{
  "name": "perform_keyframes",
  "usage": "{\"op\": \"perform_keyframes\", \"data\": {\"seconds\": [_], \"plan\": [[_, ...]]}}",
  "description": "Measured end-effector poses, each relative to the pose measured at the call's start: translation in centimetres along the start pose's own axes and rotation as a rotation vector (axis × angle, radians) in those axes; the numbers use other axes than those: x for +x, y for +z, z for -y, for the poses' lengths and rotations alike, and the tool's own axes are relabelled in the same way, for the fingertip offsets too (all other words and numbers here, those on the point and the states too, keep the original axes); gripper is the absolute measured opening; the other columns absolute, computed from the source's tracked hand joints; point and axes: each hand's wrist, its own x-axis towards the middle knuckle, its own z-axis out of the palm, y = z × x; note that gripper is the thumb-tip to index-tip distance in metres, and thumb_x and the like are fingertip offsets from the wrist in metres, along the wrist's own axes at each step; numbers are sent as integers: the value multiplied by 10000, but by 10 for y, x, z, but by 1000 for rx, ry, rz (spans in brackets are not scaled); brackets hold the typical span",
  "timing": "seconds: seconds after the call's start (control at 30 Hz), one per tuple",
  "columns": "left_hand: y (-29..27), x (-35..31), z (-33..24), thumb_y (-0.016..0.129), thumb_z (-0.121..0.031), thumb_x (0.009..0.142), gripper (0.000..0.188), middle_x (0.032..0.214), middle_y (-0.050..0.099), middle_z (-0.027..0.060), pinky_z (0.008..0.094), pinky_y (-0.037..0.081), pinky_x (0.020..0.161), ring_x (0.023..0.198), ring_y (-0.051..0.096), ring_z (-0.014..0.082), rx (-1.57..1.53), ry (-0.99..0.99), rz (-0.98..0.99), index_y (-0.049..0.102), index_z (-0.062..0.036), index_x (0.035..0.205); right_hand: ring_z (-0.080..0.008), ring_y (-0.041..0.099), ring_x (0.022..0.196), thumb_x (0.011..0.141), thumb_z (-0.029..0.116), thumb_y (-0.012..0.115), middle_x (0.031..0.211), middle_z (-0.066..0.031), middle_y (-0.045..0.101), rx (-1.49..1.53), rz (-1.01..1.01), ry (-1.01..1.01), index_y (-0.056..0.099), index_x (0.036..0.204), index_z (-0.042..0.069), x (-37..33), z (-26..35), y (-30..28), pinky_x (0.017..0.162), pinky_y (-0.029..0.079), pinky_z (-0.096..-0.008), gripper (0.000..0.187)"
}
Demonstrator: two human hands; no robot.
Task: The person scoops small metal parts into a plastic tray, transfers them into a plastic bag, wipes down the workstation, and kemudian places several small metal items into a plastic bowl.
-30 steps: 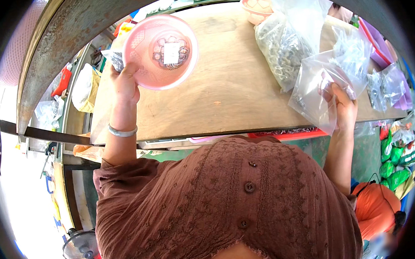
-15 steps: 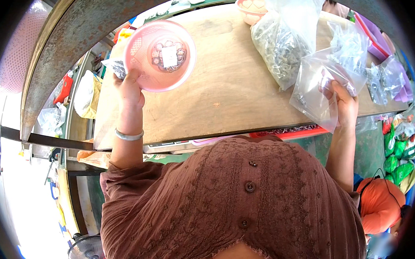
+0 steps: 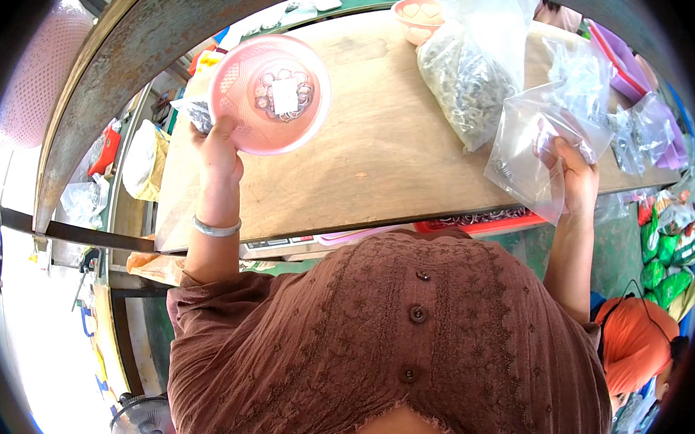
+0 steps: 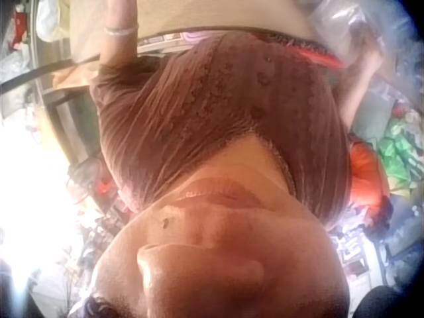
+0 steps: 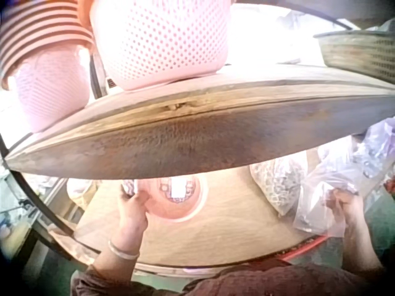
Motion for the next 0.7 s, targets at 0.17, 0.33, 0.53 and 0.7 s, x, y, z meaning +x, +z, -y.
{"op": "perform_keyframes", "data": {"seconds": [0.17,0.33,0.53,0.7], "plan": [[0,1,1,513,110,676,404,952,536,105,268,463,675,814,558,169,29,-16,21,407,30,1058,-245,555,957,799,25,464,1087,-148,548,15,23,-7,420,1205,-10,-3,1,-6,779,461,-364,410],[5,-1,1,513,108,672,404,941,538,105,267,463,663,798,558,169,14,-22,12,408,33,1055,-254,553,968,786,7,451,1090,-158,550,10,5,-15,412,1216,-13,-5,3,-10,762,466,-365,433],[11,-2,4,516,103,659,416,917,544,101,269,462,644,766,558,169,8,-14,35,410,36,1055,-252,551,964,781,2,453,1086,-154,549,9,-4,-15,405,1228,-13,-8,3,-19,765,466,-373,449],[19,-3,4,515,102,649,393,879,552,91,271,463,638,756,559,167,13,-35,64,437,32,1028,-253,556,944,773,-12,458,1062,-145,555,28,-26,-28,415,1216,-22,-9,4,-27,746,474,-373,446]]}}
